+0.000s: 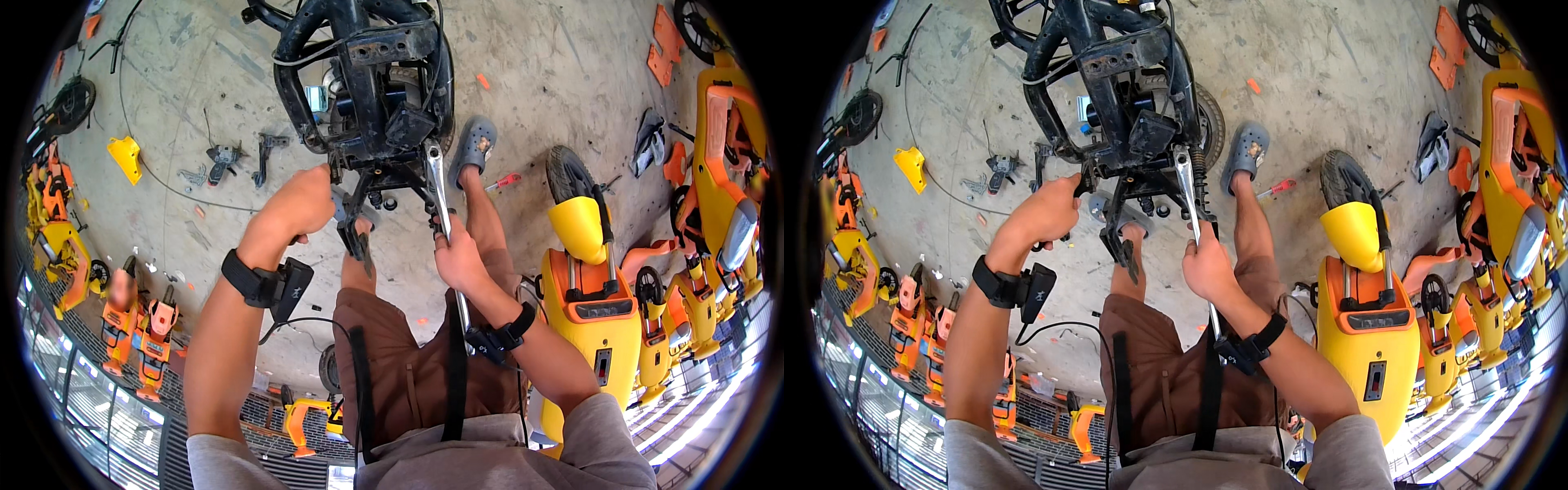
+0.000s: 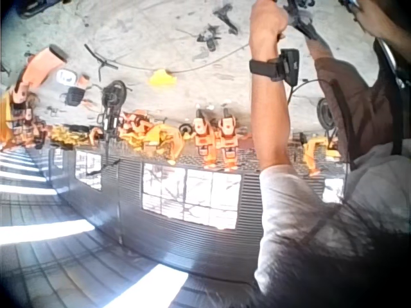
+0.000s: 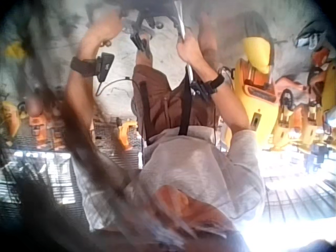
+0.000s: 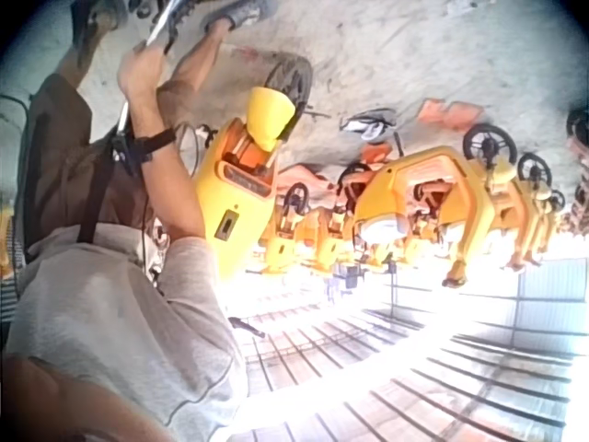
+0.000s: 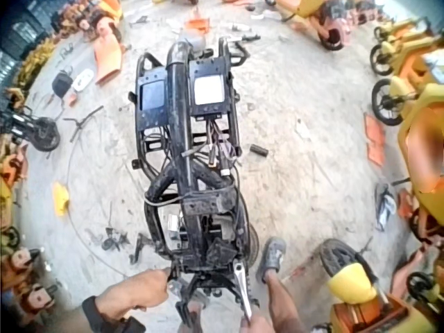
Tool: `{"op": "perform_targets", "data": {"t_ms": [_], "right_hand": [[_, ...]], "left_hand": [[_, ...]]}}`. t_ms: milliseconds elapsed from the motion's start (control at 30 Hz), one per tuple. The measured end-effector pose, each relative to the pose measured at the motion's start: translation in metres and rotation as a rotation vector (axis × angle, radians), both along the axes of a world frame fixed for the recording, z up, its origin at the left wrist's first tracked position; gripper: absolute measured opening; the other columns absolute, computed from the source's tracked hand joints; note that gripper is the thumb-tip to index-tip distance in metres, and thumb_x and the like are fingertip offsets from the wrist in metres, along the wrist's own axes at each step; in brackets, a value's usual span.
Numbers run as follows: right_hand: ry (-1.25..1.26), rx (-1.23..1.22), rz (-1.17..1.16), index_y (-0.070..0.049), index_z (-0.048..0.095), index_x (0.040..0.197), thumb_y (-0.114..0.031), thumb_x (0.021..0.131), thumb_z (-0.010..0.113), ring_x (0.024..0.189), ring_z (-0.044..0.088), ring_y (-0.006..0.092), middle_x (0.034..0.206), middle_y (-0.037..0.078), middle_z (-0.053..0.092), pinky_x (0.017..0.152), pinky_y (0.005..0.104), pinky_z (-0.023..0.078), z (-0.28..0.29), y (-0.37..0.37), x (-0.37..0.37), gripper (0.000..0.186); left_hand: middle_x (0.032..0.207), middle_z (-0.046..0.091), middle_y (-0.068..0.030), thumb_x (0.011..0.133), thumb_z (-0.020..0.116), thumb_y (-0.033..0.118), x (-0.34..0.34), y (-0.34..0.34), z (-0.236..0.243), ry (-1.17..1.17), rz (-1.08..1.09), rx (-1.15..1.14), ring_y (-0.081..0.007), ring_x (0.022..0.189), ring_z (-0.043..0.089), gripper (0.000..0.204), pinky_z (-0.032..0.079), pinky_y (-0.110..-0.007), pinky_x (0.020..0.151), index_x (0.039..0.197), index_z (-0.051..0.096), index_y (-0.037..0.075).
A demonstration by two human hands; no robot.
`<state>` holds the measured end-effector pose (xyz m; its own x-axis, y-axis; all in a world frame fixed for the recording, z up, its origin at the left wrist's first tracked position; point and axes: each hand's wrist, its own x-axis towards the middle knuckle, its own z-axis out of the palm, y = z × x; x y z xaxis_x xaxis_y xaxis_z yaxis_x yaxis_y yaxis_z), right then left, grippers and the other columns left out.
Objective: The person uses a wrench and pliers to loosen and remove a bolt from the rear suspension area of a scooter frame. They manipulate the tools to detach a component from the frame.
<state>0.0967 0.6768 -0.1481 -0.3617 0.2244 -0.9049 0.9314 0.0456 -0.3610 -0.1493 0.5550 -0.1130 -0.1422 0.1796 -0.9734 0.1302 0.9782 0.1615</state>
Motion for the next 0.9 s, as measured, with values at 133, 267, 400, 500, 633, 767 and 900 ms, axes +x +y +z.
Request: {"op": "perform_targets", "data": {"t_ms": [133, 267, 400, 500, 633, 767, 900], "right_hand": [[-0.023, -0.005, -0.017, -0.005, 0.046, 0.122, -0.01, 0.09, 0.047, 0.091, 0.059, 0.0485, 0.093, 0.031, 0.062, 0.083, 0.0526, 0.045, 0.001, 0.001, -0.001, 0.032], [-0.049, -0.036, -0.033, -0.005, 0.046, 0.122, -0.01, 0.09, 0.046, 0.092, 0.059, 0.049, 0.094, 0.032, 0.062, 0.083, 0.0529, 0.045, 0.005, 0.003, -0.005, 0.033], [-0.018, -0.004, -0.032, -0.005, 0.046, 0.122, -0.009, 0.091, 0.046, 0.091, 0.059, 0.0488, 0.093, 0.031, 0.062, 0.083, 0.0525, 0.045, 0.002, -0.003, -0.003, 0.032], [-0.033, 0.031, -0.049, -0.005, 0.046, 0.121, -0.009, 0.091, 0.046, 0.088, 0.06, 0.048, 0.09, 0.03, 0.062, 0.08, 0.0527, 0.045, 0.003, -0.009, -0.005, 0.03], [-0.003, 0.043, -0.08, -0.005, 0.047, 0.118, -0.009, 0.091, 0.046, 0.083, 0.061, 0.0464, 0.084, 0.029, 0.062, 0.076, 0.0512, 0.046, -0.003, -0.015, -0.002, 0.027], [0.005, 0.007, -0.086, -0.005, 0.048, 0.118, -0.007, 0.091, 0.048, 0.081, 0.063, 0.0428, 0.083, 0.028, 0.062, 0.073, 0.0472, 0.048, -0.004, -0.01, -0.001, 0.028], [-0.039, -0.016, -0.037, -0.003, 0.05, 0.118, -0.009, 0.09, 0.05, 0.096, 0.063, 0.04, 0.096, 0.024, 0.063, 0.08, 0.0424, 0.049, -0.003, -0.004, -0.002, 0.029]], "left_hand": [[0.075, 0.062, -0.0294, 0.087, 0.045, -0.001, 0.011, -0.005, -0.007, 0.039, -0.011, 0.037, -0.035, 0.045, 0.06, 0.036, 0.049, -0.042, 0.036, 0.121, 0.044, -0.011], [0.078, 0.062, -0.0316, 0.085, 0.044, -0.003, 0.018, -0.004, -0.014, 0.061, 0.044, 0.044, -0.0357, 0.045, 0.061, 0.042, 0.05, -0.042, 0.037, 0.126, 0.041, -0.013], [0.076, 0.063, -0.0309, 0.08, 0.046, -0.005, 0.041, -0.003, -0.024, 0.169, 0.079, 0.041, -0.0361, 0.046, 0.061, 0.054, 0.051, -0.042, 0.039, 0.131, 0.034, -0.017], [0.075, 0.063, -0.0313, 0.077, 0.049, -0.005, 0.056, -0.013, -0.032, 0.28, 0.047, 0.069, -0.0373, 0.049, 0.062, 0.059, 0.053, -0.043, 0.045, 0.133, 0.033, -0.017], [0.077, 0.063, -0.0295, 0.076, 0.058, 0.003, 0.079, -0.021, -0.039, 0.413, 0.069, 0.095, -0.0411, 0.067, 0.064, 0.07, 0.054, -0.046, 0.062, 0.137, 0.029, -0.014], [0.094, 0.06, -0.0256, 0.075, 0.064, 0.006, 0.143, -0.055, -0.072, 0.678, 0.172, 0.19, -0.0409, 0.068, 0.063, 0.085, 0.051, -0.045, 0.057, 0.146, 0.018, -0.004], [0.101, 0.06, -0.0205, 0.08, 0.06, 0.007, 0.169, -0.063, -0.103, 0.84, 0.189, 0.187, -0.0395, 0.065, 0.062, 0.08, 0.05, -0.044, 0.052, 0.148, 0.019, 0.003]]}}
